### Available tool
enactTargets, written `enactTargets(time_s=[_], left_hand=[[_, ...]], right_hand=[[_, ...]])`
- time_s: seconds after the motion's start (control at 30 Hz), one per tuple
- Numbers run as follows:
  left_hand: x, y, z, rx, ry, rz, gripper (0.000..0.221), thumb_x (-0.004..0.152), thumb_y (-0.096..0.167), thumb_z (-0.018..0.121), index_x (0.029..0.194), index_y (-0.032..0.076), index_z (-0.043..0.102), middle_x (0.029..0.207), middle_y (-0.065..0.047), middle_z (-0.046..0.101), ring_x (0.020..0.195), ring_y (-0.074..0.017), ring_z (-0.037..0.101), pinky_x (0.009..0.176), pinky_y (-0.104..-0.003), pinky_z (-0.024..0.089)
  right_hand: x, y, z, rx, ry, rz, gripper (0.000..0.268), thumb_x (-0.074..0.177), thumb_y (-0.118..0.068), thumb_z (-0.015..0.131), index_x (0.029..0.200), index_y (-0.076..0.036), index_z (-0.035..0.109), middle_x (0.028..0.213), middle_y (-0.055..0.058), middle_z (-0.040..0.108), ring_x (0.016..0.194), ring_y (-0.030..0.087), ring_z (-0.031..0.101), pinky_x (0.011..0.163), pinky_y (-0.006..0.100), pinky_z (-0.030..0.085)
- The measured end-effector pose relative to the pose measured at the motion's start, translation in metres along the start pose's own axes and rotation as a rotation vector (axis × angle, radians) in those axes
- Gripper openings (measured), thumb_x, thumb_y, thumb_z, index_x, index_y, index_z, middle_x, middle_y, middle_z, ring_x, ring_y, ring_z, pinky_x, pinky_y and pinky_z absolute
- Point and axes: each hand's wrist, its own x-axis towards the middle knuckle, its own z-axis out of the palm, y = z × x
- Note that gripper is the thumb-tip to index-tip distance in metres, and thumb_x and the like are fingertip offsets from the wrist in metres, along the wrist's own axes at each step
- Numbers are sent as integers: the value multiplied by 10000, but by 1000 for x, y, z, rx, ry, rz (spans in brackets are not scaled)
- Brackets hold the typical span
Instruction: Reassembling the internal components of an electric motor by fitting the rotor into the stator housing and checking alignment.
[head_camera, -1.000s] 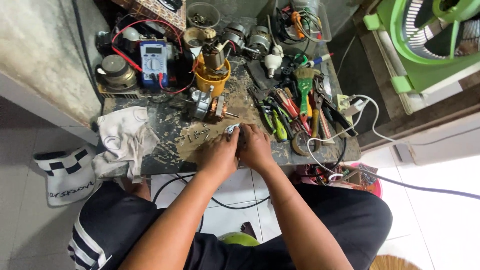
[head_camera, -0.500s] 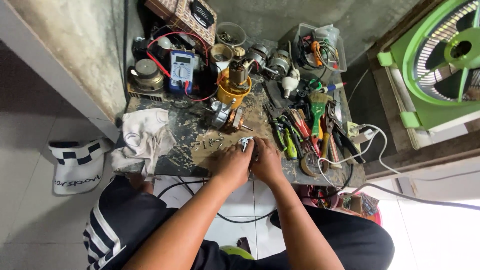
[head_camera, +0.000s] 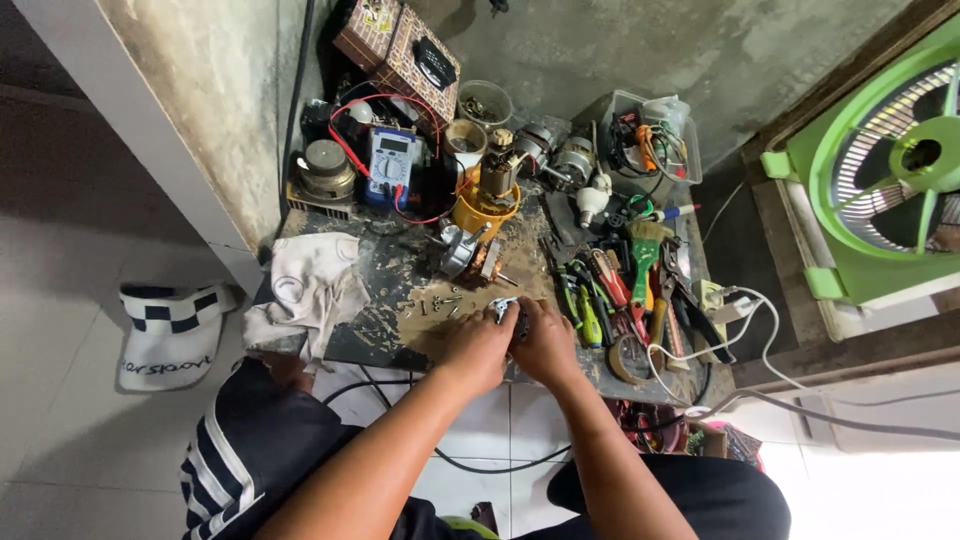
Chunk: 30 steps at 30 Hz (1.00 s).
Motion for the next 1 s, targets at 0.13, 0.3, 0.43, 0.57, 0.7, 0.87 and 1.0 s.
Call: enactTargets(time_s=[0.13, 0.3, 0.43, 0.57, 0.7, 0.87, 1.0], left_hand=[[-3, -2, -12, -13, -27, 10, 784, 825, 131, 683, 1515, 32, 324, 1113, -273, 654, 1046, -437, 664, 906, -509, 503], [-7, 0, -29, -30, -16, 11, 721, 857, 139, 661, 1498, 61, 341, 1052, -257, 688, 1012, -426, 687, 873, -520, 534], [-8, 0, -37, -50, 40, 52, 669, 862, 126, 661, 1476, 47, 408, 1049, -252, 700, 1017, -419, 696, 878, -503, 552], [-9, 3, -49, -141, 19, 24, 630, 890, 58, 637, 1480, 2, 425, 1099, -277, 690, 1043, -418, 688, 903, -484, 547], [-6, 6, -59, -228, -10, -19, 613, 893, 26, 625, 1479, 7, 447, 1109, -279, 695, 1045, -428, 688, 898, -506, 549], [15, 4, -65, -179, -51, -67, 647, 897, 126, 632, 1509, 106, 423, 1069, -274, 722, 1012, -440, 711, 855, -530, 570], [21, 4, -71, -191, -39, -55, 595, 928, 79, 577, 1506, 58, 437, 1106, -257, 715, 1015, -403, 718, 838, -490, 592]], right_hand=[[-1, -3, -7, 9, 3, -19, 669, 800, -313, 726, 1425, -131, 571, 1270, 65, 611, 1206, 311, 645, 1183, 588, 306], [-2, -1, -16, -48, 9, -119, 678, 780, -366, 791, 1382, -122, 596, 1212, 81, 650, 1175, 297, 672, 1183, 577, 308], [3, 12, -13, -80, 40, -238, 631, 781, -408, 802, 1310, -125, 607, 1133, 72, 650, 1115, 295, 688, 1145, 551, 349], [16, 29, -3, -48, 67, -371, 740, 713, -515, 841, 1260, -76, 605, 1071, 111, 643, 1057, 337, 695, 1088, 542, 398], [22, 32, -1, -34, 74, -400, 821, 626, -648, 841, 1188, -90, 621, 1018, 108, 653, 1009, 332, 694, 996, 511, 455], [20, 34, -21, -46, 49, -433, 790, 620, -541, 856, 1231, -122, 582, 1046, 95, 625, 983, 341, 684, 875, 492, 500], [18, 36, -25, -23, -6, -466, 854, 617, -436, 881, 1337, -136, 533, 1117, 89, 600, 1023, 339, 677, 868, 461, 506]])
